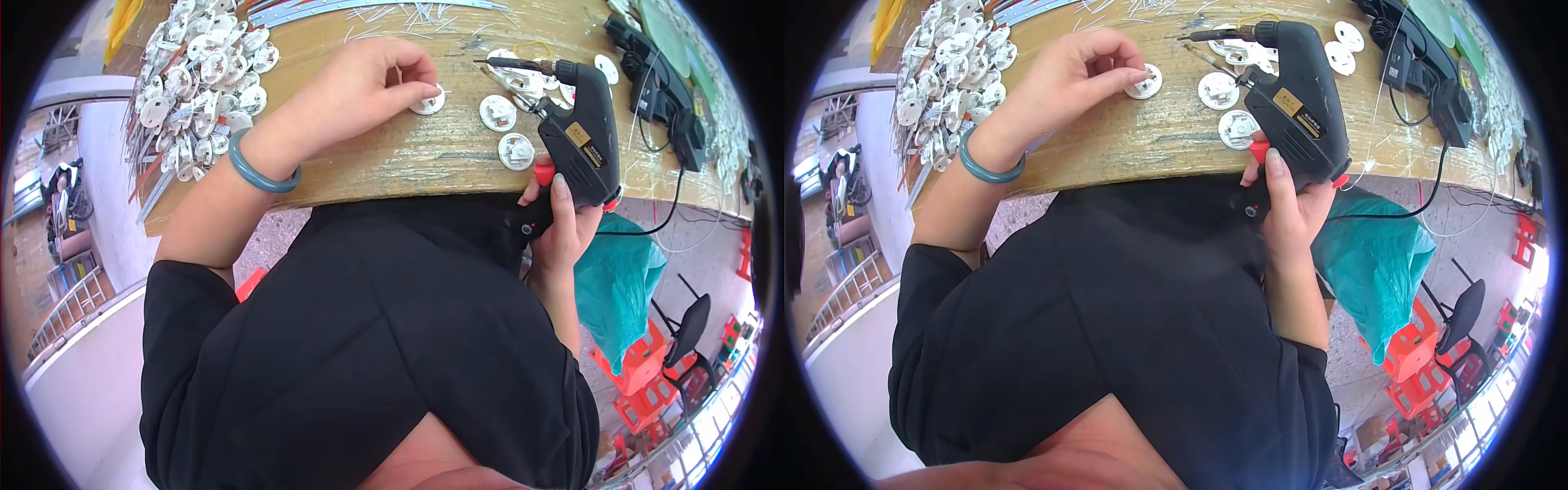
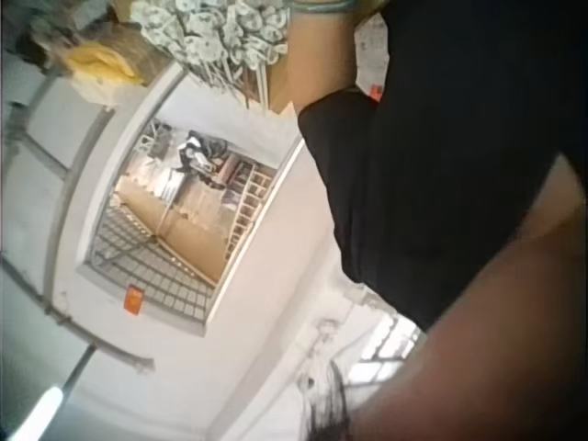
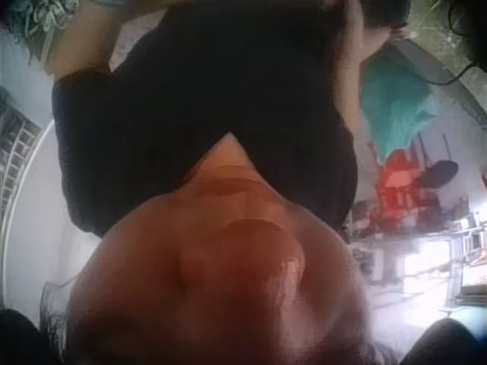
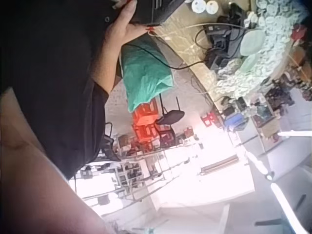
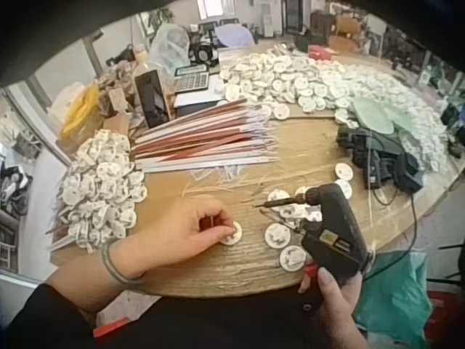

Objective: The person solders wires and LED strips onto circular light fixture bases using a handheld soldering gun on a table.

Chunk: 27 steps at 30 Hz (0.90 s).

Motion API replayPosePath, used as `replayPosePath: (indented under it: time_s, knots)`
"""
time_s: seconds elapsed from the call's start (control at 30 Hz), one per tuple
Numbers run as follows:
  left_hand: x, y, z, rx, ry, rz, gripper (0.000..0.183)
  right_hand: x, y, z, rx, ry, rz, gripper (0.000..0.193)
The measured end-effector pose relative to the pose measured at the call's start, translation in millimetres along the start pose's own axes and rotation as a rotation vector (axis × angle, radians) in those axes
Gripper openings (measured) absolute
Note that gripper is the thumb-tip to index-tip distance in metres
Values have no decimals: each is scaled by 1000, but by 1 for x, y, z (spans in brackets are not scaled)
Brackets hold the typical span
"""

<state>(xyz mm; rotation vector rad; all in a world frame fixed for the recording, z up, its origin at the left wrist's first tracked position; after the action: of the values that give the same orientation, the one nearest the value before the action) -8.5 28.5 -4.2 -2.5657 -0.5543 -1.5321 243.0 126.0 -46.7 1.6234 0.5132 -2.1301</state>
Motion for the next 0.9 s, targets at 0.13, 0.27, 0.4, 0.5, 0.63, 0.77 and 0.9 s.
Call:
replayPosePath:
  time_s: [0.13, 0.27, 0.4, 0.5, 0.63, 0.77, 0.9]
  knots:
    - [4, -3, 11, 92, -254, 281, 14, -2, 2, 0, 16, -3, 3, 29]
    - [0, -6, 13, 129, -315, 257, 12, -3, 4, -3, 16, 4, 2, 27]
    - [-4, -7, 11, 93, -261, 222, 12, 0, 12, -3, -4, 52, 55, 26]
    - [-6, -9, 9, 44, -206, 162, 11, 3, 15, -2, -54, 142, 56, 30]
    - [-3, -15, 6, 19, -168, 58, 19, 0, 13, 7, -50, 206, 49, 35]
    - [-5, -19, 6, -98, -48, -78, 10, -4, 9, 10, -52, 203, 57, 31]
    - [-8, -27, 6, -163, 8, -163, 12, -3, 9, 7, -45, 232, 69, 33]
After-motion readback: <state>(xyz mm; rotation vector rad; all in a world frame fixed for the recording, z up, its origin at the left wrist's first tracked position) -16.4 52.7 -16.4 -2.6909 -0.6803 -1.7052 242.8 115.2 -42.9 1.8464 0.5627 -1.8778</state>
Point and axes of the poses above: each hand's wrist, its own y-axis away from the middle knuckle, its own z-axis out of the palm, x = y × z, the point moved 3 cm from there along -y, towards the middle knuckle, and after that the axes turned 5 degrees about x, right-handed, at the moved point
